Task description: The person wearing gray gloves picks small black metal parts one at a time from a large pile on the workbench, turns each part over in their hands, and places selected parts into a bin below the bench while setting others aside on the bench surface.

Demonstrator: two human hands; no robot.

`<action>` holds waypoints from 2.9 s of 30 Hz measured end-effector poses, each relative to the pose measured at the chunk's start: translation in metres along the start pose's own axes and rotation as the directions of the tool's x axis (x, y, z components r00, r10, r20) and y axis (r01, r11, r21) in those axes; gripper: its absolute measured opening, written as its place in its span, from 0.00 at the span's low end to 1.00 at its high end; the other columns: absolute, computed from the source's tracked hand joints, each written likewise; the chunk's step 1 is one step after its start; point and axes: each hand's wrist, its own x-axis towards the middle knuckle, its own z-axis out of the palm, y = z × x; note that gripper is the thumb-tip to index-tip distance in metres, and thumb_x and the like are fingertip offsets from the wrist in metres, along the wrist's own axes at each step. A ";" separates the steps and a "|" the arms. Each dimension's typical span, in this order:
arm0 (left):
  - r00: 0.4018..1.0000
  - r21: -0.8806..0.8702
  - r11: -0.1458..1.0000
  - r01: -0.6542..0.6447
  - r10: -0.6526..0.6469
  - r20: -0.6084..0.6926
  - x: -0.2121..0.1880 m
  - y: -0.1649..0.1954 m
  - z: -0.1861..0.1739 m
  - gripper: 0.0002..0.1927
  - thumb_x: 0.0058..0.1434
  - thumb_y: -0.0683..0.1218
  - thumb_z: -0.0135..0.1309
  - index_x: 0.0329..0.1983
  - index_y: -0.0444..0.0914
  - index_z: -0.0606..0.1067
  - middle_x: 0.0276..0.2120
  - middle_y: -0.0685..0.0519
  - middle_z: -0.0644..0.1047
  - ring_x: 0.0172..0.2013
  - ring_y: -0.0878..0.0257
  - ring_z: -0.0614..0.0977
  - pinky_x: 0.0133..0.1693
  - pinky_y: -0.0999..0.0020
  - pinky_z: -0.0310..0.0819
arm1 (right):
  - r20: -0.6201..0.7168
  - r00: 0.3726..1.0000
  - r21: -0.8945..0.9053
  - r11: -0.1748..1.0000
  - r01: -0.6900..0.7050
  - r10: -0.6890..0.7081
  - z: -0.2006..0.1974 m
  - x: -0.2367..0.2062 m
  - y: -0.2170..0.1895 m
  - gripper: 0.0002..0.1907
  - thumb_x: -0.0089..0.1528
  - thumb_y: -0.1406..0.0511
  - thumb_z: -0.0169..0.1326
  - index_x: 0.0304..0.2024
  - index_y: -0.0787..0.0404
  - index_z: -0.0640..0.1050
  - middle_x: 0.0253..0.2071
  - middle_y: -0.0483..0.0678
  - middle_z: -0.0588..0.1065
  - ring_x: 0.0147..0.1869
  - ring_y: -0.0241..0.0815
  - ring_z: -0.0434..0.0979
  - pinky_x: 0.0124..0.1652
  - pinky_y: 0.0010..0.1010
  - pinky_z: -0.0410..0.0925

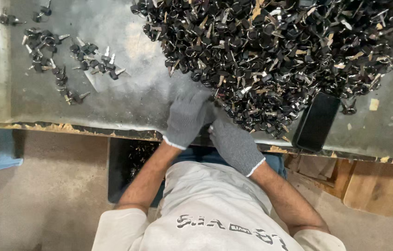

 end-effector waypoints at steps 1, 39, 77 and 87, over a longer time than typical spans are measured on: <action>1.000 -0.088 0.996 -0.006 0.005 -0.004 -0.012 0.008 -0.002 0.13 0.62 0.41 0.58 0.51 0.38 0.77 0.44 0.46 0.80 0.46 0.46 0.81 0.48 0.53 0.75 | 0.030 0.998 -0.016 0.998 0.060 -0.060 -0.002 -0.001 0.002 0.12 0.63 0.60 0.55 0.41 0.63 0.73 0.31 0.59 0.77 0.33 0.58 0.82 0.29 0.48 0.75; 0.972 0.220 0.975 -0.025 -0.028 0.234 -0.048 -0.013 0.006 0.07 0.62 0.43 0.55 0.42 0.38 0.75 0.35 0.47 0.76 0.39 0.48 0.78 0.45 0.52 0.70 | -0.048 0.999 0.141 0.990 0.015 -0.008 -0.009 0.021 -0.005 0.16 0.66 0.62 0.54 0.46 0.68 0.69 0.31 0.60 0.78 0.33 0.60 0.82 0.29 0.49 0.73; 0.876 0.088 0.957 0.275 -0.287 0.388 -0.022 -0.024 -0.002 0.14 0.59 0.47 0.62 0.47 0.40 0.76 0.32 0.49 0.81 0.36 0.46 0.83 0.37 0.51 0.75 | -0.080 0.989 0.064 0.991 -0.121 0.126 -0.004 -0.012 -0.007 0.18 0.64 0.59 0.56 0.46 0.67 0.71 0.37 0.63 0.78 0.34 0.63 0.80 0.29 0.51 0.73; 0.963 0.161 0.971 0.176 -0.203 0.175 -0.044 -0.005 0.004 0.08 0.58 0.43 0.59 0.41 0.40 0.75 0.35 0.47 0.78 0.38 0.47 0.81 0.41 0.51 0.73 | -0.069 0.998 0.199 0.980 0.020 -0.006 -0.003 0.019 0.003 0.22 0.65 0.60 0.56 0.53 0.69 0.67 0.31 0.66 0.77 0.34 0.67 0.79 0.31 0.56 0.70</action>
